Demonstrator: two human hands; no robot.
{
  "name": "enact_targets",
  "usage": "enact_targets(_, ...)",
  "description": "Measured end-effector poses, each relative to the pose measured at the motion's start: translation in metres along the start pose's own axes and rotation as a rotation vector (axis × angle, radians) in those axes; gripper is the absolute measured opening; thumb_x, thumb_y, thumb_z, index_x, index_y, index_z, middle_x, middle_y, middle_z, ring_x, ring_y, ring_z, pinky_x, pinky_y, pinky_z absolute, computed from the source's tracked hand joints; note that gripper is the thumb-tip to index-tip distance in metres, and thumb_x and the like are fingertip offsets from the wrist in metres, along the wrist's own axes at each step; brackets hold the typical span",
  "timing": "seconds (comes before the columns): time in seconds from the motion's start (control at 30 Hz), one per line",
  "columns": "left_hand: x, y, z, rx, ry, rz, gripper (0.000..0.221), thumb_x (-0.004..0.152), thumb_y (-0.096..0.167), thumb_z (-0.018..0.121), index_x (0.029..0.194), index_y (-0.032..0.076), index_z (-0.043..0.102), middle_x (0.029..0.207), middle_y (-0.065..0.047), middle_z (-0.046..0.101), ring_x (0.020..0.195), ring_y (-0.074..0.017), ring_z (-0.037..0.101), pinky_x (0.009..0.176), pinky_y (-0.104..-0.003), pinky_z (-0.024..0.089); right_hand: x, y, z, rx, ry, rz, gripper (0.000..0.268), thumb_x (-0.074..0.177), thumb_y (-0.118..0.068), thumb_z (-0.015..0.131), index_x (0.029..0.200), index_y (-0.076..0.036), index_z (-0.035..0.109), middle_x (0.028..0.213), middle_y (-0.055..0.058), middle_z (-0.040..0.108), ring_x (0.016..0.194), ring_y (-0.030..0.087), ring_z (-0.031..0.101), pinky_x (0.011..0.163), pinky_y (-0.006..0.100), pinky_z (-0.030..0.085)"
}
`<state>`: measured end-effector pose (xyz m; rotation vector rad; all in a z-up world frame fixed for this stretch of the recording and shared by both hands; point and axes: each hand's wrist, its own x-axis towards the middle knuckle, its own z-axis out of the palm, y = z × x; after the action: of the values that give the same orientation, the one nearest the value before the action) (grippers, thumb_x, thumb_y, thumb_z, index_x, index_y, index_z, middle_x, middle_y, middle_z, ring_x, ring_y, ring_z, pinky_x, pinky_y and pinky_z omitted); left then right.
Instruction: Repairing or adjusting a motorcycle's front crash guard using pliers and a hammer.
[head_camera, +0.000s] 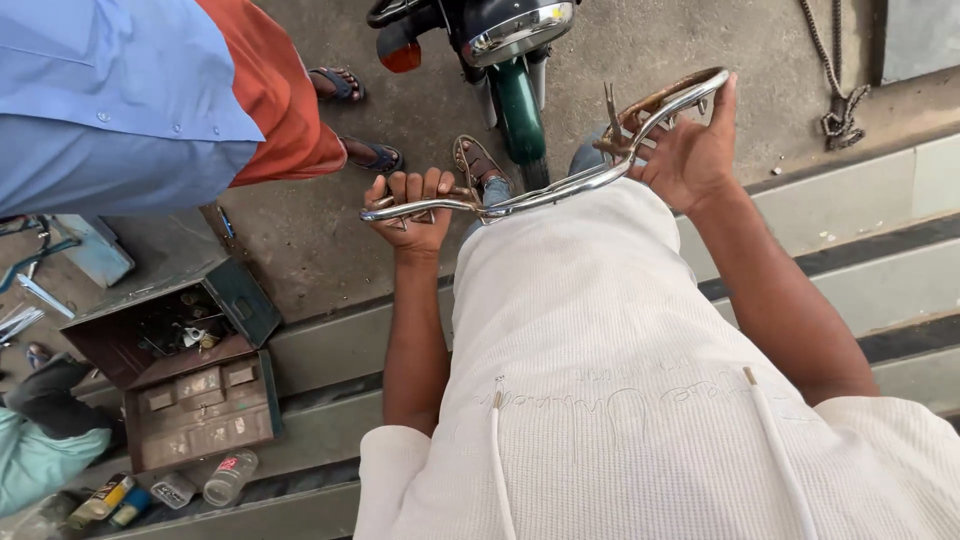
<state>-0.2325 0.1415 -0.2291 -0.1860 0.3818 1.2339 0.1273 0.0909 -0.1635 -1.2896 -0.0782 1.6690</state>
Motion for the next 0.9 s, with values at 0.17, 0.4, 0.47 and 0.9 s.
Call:
enact_targets(0.17,0.028,0.012,-0.037,-0.086,-0.081,-0.108,0.048,0.096,0.038,0.052,0.059,0.019,0.029,0.052,0.001,0.024,0.063,-0.0164,0.026,0.076,-0.037,0.036,0.003,-0.009,0.006,0.004,0.067,-0.023,0.111,0.076,-0.089,0.039,0.148,-0.005,0.035,0.138,0.026,0.050,0.131,0.044,0.055,0.107,0.070,0.049)
enact_targets(0.4,0.082,-0.024,-0.059,-0.143,0.342,-0.049,0.055,0.094,0.057,0.047,0.064,0.011,0.043,0.061,-0.010,0.046,0.069,-0.0290,0.050,0.085,-0.050,0.048,0.096,-0.019,-0.052,0.003,0.293,0.053,0.081,0.081,-0.074,0.061,0.127,-0.009,0.047,0.130,0.023,0.054,0.119,0.041,0.057,0.094,0.057,0.055)
enact_targets(0.47,0.101,-0.034,-0.069,-0.131,0.498,0.000,0.061,0.091,0.065,0.045,0.068,0.009,0.046,0.067,-0.013,0.051,0.075,-0.0355,0.057,0.087,-0.055,0.049,0.123,-0.026,-0.056,-0.018,0.315,0.049,0.079,0.082,-0.074,0.061,0.125,-0.009,0.046,0.126,0.020,0.049,0.117,0.041,0.057,0.094,0.056,0.057)
enact_targets(0.9,0.119,-0.028,-0.097,0.139,0.758,0.226,0.083,0.072,0.082,0.059,0.105,0.007,0.050,0.098,-0.015,0.056,0.094,-0.0444,0.068,0.089,-0.071,0.053,0.171,-0.030,-0.050,-0.049,0.300,0.151,0.083,0.080,-0.079,0.055,0.121,-0.008,0.042,0.113,0.018,0.053,0.099,0.039,0.067,0.084,0.050,0.057)
